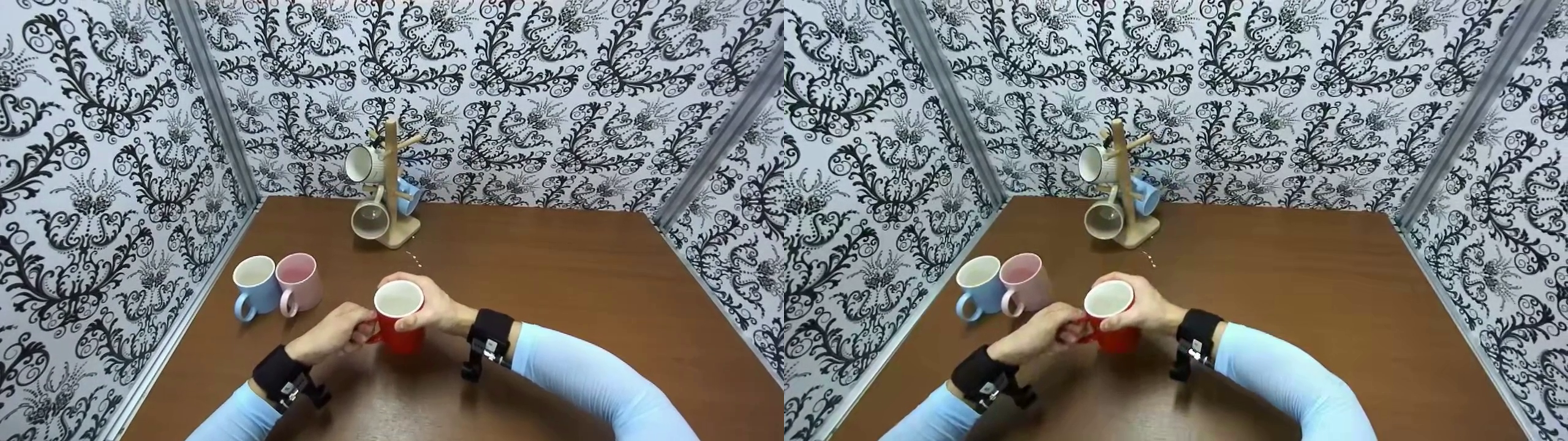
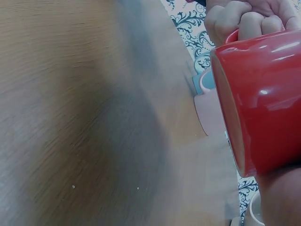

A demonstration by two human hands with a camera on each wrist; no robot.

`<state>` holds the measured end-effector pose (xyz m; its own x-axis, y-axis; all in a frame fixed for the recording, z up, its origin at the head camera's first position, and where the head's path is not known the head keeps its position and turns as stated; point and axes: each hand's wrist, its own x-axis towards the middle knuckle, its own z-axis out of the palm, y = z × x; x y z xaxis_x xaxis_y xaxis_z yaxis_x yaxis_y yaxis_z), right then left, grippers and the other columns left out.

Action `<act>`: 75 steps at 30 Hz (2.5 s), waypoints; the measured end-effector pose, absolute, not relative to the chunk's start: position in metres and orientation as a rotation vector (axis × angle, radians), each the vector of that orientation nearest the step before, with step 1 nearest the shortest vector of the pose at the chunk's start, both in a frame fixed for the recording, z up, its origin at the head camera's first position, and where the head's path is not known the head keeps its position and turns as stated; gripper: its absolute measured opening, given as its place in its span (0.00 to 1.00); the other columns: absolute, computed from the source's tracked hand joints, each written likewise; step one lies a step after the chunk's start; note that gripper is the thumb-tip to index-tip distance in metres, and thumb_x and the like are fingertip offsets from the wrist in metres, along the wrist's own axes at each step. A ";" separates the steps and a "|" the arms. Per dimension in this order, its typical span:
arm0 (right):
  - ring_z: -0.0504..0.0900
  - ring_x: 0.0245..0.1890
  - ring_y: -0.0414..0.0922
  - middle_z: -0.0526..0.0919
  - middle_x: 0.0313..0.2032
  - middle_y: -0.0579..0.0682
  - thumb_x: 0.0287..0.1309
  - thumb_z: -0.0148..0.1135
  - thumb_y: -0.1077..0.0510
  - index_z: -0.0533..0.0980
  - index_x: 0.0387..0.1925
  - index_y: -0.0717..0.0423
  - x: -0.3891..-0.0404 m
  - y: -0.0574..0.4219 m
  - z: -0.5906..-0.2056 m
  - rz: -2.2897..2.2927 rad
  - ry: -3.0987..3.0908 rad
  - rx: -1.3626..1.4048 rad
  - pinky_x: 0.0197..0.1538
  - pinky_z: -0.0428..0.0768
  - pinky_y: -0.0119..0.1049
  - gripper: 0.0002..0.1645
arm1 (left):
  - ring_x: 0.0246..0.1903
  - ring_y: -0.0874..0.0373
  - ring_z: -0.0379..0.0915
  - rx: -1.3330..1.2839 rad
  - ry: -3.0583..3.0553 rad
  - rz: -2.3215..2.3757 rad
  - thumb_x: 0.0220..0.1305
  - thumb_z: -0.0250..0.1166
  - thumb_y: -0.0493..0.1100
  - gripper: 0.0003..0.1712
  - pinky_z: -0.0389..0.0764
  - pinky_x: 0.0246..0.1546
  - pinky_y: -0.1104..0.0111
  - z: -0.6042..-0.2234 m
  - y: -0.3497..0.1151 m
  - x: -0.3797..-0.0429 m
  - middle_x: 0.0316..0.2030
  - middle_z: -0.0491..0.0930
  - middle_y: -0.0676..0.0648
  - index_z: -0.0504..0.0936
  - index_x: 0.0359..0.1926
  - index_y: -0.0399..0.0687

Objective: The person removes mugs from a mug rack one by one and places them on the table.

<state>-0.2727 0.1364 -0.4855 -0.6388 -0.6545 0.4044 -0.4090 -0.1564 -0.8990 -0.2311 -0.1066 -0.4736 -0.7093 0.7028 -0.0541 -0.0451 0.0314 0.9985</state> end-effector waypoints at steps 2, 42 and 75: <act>0.85 0.47 0.45 0.86 0.49 0.56 0.45 0.83 0.53 0.75 0.61 0.69 -0.272 0.137 -0.486 -1.874 1.913 -1.211 0.55 0.81 0.36 0.44 | 0.15 0.66 0.47 0.681 1.761 1.759 0.79 0.46 0.42 0.26 0.50 0.15 0.75 -0.474 -0.106 -0.229 0.15 0.55 0.58 0.57 0.23 0.30; 0.85 0.55 0.54 0.85 0.57 0.56 0.46 0.83 0.51 0.73 0.67 0.60 -0.273 0.169 -0.490 -1.741 2.018 -1.110 0.61 0.82 0.54 0.47 | 0.14 0.65 0.50 0.660 1.914 1.929 0.77 0.49 0.38 0.26 0.52 0.15 0.74 -0.478 -0.100 -0.222 0.15 0.58 0.56 0.55 0.20 0.28; 0.90 0.49 0.53 0.89 0.49 0.60 0.54 0.80 0.54 0.80 0.55 0.65 -0.266 0.214 -0.497 -1.293 2.560 -0.921 0.53 0.87 0.52 0.31 | 0.16 0.64 0.57 0.089 2.089 2.354 0.78 0.51 0.40 0.25 0.58 0.15 0.74 -0.477 -0.102 -0.230 0.16 0.65 0.54 0.66 0.18 0.48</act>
<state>-0.2657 0.2141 -0.4972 -0.8055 -0.5727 0.1520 -0.4624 0.4470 -0.7658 -0.2298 -0.1025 -0.4769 -0.9984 0.0322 0.0473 0.0431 -0.1196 0.9919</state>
